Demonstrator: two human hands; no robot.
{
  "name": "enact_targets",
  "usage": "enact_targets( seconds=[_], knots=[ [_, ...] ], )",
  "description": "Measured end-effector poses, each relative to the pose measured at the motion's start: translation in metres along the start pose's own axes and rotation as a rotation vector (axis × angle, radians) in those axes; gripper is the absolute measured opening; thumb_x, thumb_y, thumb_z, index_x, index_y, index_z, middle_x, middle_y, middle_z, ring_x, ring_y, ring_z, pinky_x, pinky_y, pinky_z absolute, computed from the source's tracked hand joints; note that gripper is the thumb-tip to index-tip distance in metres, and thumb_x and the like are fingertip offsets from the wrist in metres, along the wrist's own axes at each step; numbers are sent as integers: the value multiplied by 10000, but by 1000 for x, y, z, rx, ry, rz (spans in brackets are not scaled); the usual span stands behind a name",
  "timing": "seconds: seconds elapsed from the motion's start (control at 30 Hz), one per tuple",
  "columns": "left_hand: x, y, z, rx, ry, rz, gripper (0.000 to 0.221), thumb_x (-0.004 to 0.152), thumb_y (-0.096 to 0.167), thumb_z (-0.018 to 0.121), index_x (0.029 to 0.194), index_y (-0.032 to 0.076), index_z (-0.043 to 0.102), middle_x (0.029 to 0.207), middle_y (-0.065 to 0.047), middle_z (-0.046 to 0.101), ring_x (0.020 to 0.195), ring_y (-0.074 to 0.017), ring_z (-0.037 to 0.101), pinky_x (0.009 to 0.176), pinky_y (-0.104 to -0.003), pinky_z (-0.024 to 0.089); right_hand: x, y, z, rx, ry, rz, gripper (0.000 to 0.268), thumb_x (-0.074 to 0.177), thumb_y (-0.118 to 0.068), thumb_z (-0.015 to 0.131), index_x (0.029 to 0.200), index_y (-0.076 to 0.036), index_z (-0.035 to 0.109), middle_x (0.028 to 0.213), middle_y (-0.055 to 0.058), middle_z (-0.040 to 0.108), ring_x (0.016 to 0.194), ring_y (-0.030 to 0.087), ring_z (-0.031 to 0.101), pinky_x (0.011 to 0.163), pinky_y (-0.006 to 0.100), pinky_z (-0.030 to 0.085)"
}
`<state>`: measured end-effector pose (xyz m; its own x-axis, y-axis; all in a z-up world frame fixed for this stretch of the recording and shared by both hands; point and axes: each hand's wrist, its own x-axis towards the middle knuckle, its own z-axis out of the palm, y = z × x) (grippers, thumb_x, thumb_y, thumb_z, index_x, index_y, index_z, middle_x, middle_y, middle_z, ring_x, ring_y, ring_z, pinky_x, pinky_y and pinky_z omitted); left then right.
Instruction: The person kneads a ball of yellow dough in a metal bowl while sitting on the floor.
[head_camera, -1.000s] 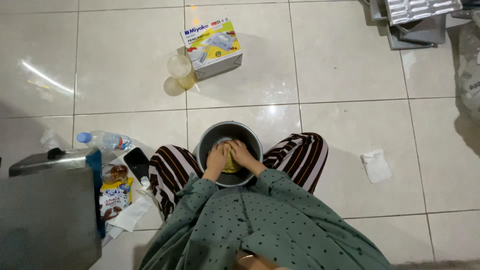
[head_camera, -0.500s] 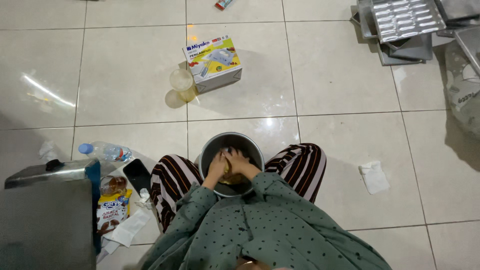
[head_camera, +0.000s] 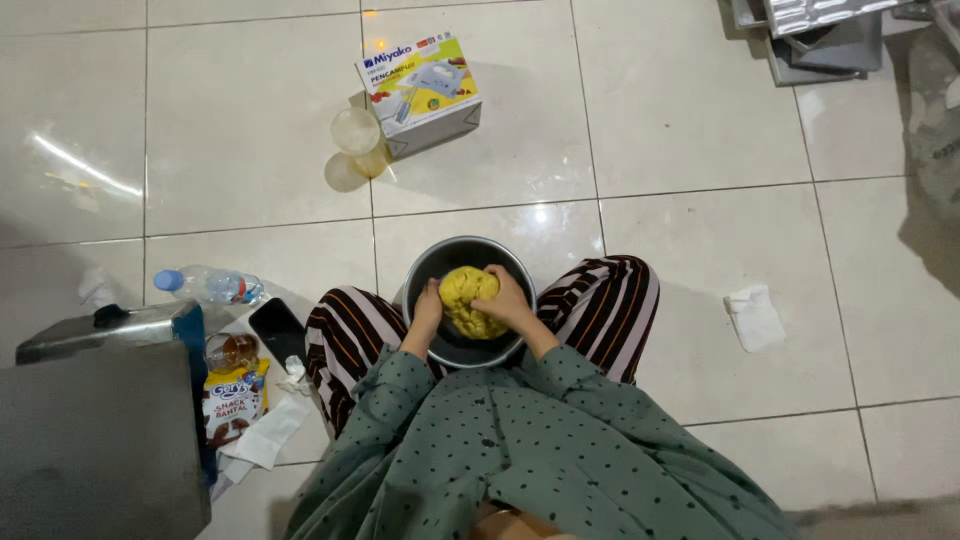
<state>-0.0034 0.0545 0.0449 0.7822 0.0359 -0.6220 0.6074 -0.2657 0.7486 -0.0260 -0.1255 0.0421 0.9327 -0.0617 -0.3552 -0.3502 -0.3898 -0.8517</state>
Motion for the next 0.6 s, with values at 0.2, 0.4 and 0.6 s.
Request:
enact_targets(
  seconds=[0.2,0.4,0.6],
  knots=[
    [9,-14,-1,90,156,300,476,1029,412,304,1325,106,517,1328,-167,514,1264,-324,442,1058,-405,344,2,-32,13,-516,-30,-250,649,659,-269,725,1265,-198,501,1259,121,431,1219,402,425,907,524,476],
    [9,-18,18,445,101,648,456,979,117,365,1426,28,342,1411,-288,358,1297,-413,364,1098,-465,305,-28,-37,14,-711,-169,-357,819,723,112,577,1455,-97,275,1488,235,214,1378,446,171,992,611,357],
    [-40,-29,19,580,48,547,539,969,173,348,1478,74,203,1521,-170,199,1318,-403,328,1066,-536,318,-53,-13,11,-630,-346,-330,941,705,75,608,1498,-170,165,1556,187,22,1414,419,22,1042,639,248]
  ],
)
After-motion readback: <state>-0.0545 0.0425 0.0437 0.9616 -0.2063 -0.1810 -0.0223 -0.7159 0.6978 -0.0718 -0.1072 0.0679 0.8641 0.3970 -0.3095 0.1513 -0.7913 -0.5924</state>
